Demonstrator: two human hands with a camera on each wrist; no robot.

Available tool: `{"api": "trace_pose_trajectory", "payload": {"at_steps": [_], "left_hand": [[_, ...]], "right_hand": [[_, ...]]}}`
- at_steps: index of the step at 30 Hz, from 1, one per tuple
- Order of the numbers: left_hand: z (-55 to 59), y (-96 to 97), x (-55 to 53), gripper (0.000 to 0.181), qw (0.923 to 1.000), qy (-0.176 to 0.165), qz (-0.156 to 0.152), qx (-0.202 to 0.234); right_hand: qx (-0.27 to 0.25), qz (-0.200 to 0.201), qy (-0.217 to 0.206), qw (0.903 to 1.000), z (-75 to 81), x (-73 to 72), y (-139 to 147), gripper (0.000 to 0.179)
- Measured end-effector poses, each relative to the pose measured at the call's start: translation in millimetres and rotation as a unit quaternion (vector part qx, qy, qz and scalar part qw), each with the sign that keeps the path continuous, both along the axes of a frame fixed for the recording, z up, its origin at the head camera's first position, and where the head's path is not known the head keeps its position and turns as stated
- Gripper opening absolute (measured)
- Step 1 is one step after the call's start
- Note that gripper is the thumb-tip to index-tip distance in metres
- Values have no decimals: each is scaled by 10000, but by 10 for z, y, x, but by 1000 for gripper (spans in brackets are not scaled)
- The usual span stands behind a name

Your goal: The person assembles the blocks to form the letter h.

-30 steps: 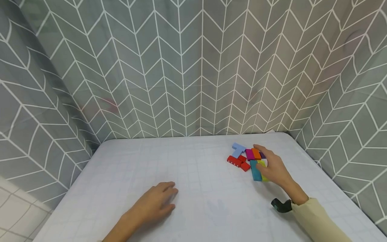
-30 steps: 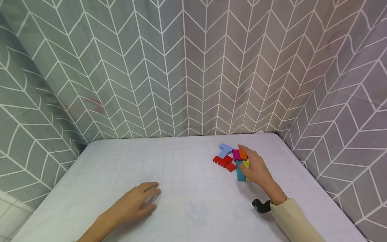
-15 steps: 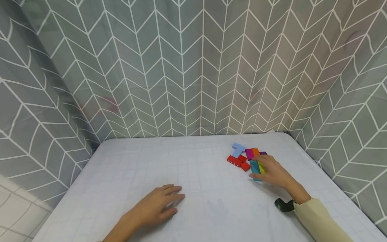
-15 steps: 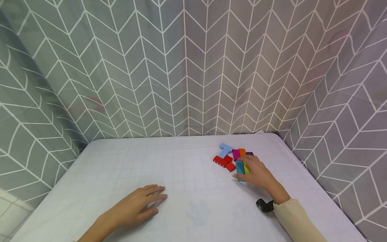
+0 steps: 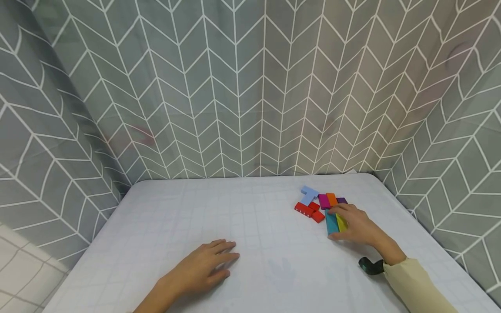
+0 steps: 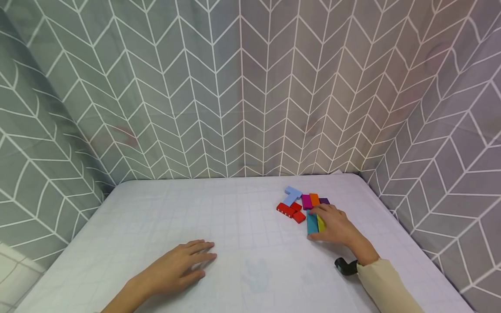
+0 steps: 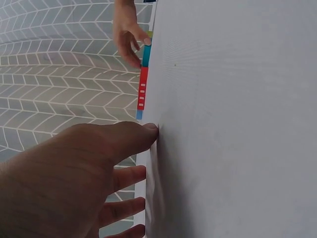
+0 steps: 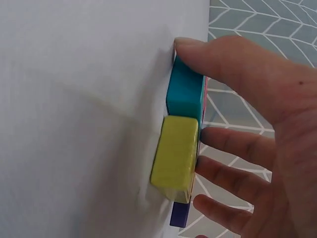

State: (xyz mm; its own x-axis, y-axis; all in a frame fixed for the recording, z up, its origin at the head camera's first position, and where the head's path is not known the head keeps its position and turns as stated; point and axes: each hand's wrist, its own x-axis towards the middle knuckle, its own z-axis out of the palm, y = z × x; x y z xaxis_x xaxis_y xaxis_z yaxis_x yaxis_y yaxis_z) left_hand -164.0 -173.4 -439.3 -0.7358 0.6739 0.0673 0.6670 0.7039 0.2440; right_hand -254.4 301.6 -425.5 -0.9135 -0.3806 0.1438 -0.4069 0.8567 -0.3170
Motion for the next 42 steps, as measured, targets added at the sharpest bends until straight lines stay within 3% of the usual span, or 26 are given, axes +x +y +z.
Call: {"api": "trace_pose_trajectory", "payload": {"at_steps": [13, 20, 33, 42], "left_hand": [[-3, -4, 9, 41, 9999, 103, 14, -82], [-20, -13, -7, 40, 9999, 138, -86, -26], [-12, -3, -13, 40, 9996, 241, -108, 18], [-27, 9, -13, 39, 9999, 70, 47, -84]], "right_hand": [[-338, 328, -227, 9986, -41, -41, 79, 71], [-621, 242, -296, 9973, -58, -53, 92, 71], [-1047, 245, -182, 9940, 0, -25, 76, 73], [-1128, 372, -18, 9929, 53, -7, -1, 70]]}}
